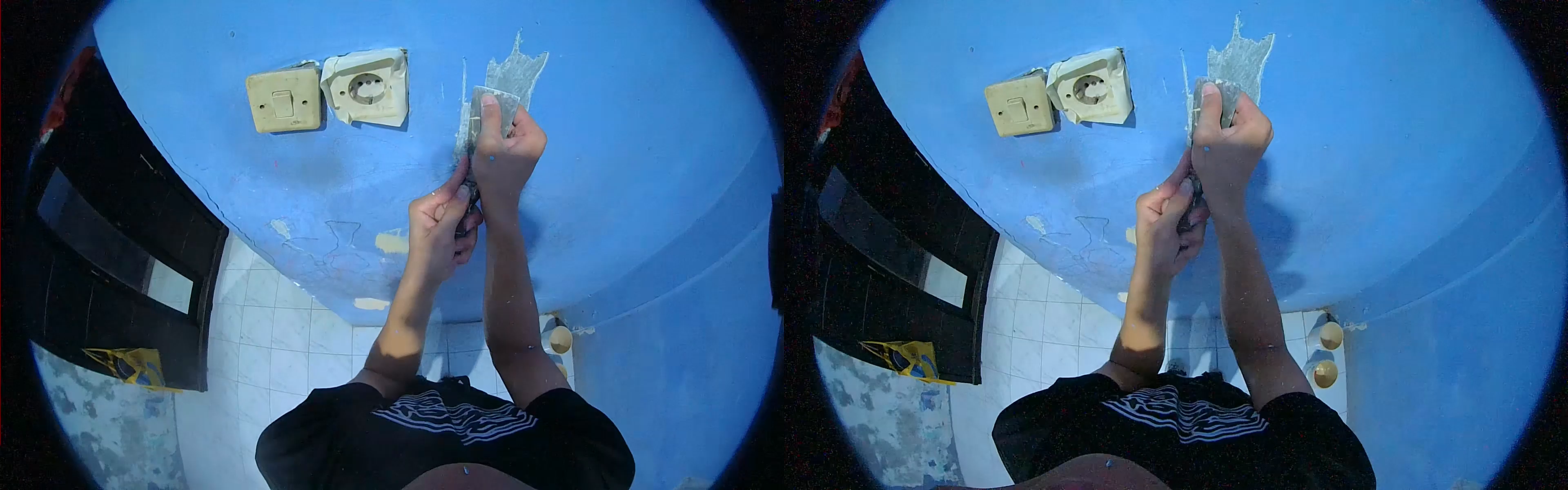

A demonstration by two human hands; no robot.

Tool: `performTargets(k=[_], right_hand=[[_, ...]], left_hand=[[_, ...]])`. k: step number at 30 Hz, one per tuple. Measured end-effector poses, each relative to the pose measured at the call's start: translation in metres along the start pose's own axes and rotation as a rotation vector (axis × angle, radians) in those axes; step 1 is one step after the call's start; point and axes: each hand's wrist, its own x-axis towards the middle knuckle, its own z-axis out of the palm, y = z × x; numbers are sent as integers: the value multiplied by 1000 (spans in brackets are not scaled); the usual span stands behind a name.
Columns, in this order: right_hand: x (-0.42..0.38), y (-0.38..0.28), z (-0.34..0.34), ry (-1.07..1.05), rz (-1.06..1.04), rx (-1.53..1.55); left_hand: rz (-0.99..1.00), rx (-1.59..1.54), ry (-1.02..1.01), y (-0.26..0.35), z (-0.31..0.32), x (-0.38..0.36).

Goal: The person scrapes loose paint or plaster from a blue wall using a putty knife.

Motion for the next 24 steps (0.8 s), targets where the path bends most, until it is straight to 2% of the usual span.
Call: performTargets(k=[6,13,15,19,21,24], right_hand=[[16,8,12,27,-100,57],[25,-15,16,-13,-55,93],[32,-12,18,39,-66,-19],[48,-18,23,37,-147,-25],[65,-33,30,27,-229,-74],[84,-56,39,9,-197,-61]], left_hand=[[84,31,-24,15,4,11],[24,-15,-48,39,16,9],[10,-21,-42,41,19,10],[48,70,-19,54,28,18],[117,48,-128,68,36,27],[104,-66,-205,84,49,37]])
